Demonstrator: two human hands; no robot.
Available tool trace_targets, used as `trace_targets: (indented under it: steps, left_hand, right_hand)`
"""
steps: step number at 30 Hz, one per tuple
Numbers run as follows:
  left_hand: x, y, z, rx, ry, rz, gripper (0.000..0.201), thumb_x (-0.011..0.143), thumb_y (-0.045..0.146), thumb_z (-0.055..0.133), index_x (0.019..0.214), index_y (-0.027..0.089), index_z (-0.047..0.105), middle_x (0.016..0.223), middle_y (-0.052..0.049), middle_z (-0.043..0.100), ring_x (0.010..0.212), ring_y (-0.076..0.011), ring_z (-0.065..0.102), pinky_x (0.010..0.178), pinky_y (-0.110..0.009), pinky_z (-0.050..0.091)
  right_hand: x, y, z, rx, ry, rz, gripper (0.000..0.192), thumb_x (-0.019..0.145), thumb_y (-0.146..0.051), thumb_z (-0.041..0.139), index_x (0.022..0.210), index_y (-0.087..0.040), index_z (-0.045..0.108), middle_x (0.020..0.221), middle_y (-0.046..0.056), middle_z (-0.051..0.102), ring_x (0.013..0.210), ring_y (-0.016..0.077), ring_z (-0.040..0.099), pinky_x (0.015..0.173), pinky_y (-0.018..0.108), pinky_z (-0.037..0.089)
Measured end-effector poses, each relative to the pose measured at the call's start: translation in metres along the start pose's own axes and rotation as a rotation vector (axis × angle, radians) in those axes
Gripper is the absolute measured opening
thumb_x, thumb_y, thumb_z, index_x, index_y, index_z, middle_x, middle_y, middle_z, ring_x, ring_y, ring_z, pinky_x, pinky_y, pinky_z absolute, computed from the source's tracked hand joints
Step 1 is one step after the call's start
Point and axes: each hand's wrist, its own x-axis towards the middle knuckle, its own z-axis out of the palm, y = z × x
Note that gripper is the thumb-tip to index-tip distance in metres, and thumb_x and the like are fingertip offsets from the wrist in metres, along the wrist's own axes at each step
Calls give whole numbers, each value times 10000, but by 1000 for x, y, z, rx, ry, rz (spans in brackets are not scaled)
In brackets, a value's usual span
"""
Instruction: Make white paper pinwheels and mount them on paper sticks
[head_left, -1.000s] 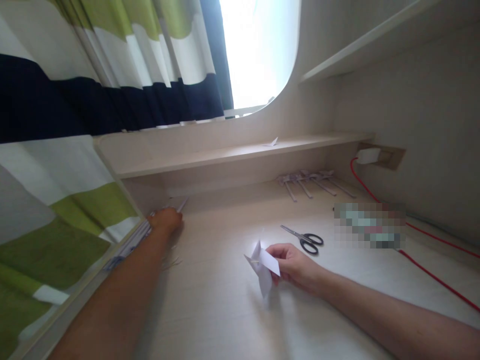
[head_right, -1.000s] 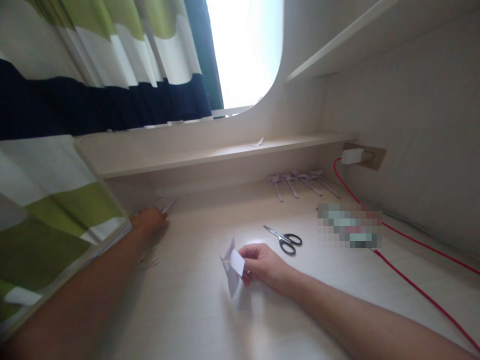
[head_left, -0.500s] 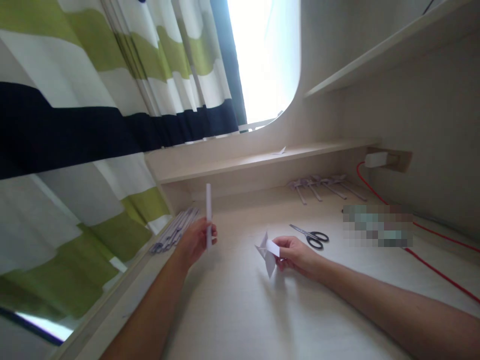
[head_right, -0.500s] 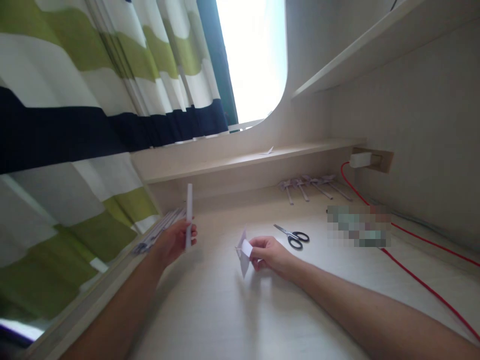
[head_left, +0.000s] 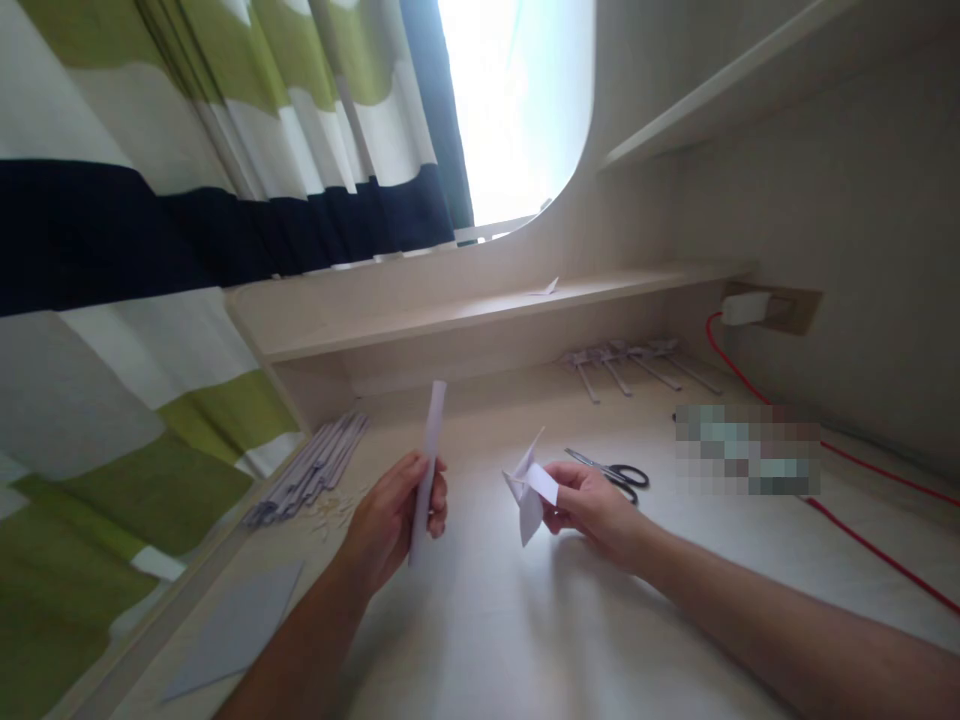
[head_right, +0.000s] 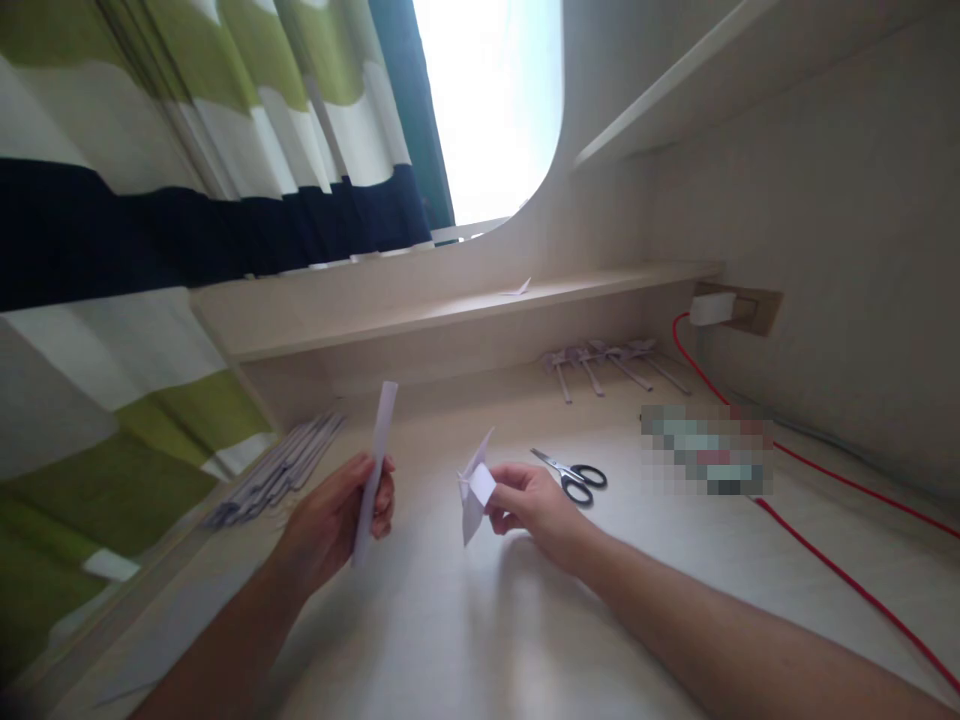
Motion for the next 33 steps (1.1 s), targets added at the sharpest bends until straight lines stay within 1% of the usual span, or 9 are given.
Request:
trace_targets:
  steps: [5,7,10,14,18,20,26,30,33]
  left_hand:
    - [0,-5,-2,1,-70,-53,472,986,610,525,1121,179,659,564,78,388,432,-63,262,420,-193,236]
    - [1,-9,-4,84,-58,-10,483,988,616,529,1158,183,658,573,80,379,453,-69,279,434,-194,269]
    - [-2,-13,-4,162,-62,33,366,963,553,616,1069,203,641,649,46,497,515,-91,434,490,-214,380]
    - [-11,-16,1,209,-93,32,306,921,503,688,956,215,592,654,42,533,496,-87,425,459,-209,304]
    - [-21,-21,9,323,-102,80,487,987,633,512,1179,210,657,619,54,435,504,-103,330,481,-242,282]
    - [-24,-25,13,373,-116,86,570,996,677,447,1200,202,687,609,50,399,526,-116,325,509,-258,289]
    - [-28,-35,21,383,-163,60,321,982,534,606,953,227,693,701,17,513,610,-116,447,580,-252,361]
    - [-30,-36,22,342,-133,23,267,987,495,614,1053,244,682,653,36,457,570,-111,379,526,-243,306]
    - [-32,-35,22,354,-124,63,227,989,462,620,1084,266,684,675,29,499,609,-124,456,577,-252,375]
  right_hand:
    - [-3,-15,1,-28,71,-59,320,722,-420,884,746,-141,728,670,10,631,586,109,534,579,264,411]
    - [-5,-19,1,-37,80,-81,303,712,-408,887,743,-145,740,671,16,642,587,114,542,581,266,425]
    - [-8,-26,3,-64,73,-136,282,714,-404,884,734,-153,758,664,16,650,576,112,544,570,264,433]
    - [-12,-40,10,-131,62,-195,269,735,-417,878,777,-168,787,665,22,678,560,112,548,552,260,444]
    - [-15,-50,18,-169,34,-212,303,783,-462,854,857,-173,805,648,23,688,549,116,573,533,251,455]
    - [-19,-49,19,-170,35,-230,313,783,-480,857,849,-179,802,648,23,692,550,121,587,524,249,462]
    - [-32,-38,17,-183,45,-268,298,816,-483,833,865,-190,810,688,28,697,592,140,611,566,273,506]
    - [-34,-35,16,-169,30,-255,241,830,-442,824,857,-202,815,704,28,703,609,145,615,560,270,507]
    - [-34,-34,16,-170,34,-263,246,831,-450,822,855,-205,813,698,28,705,607,149,617,554,270,508]
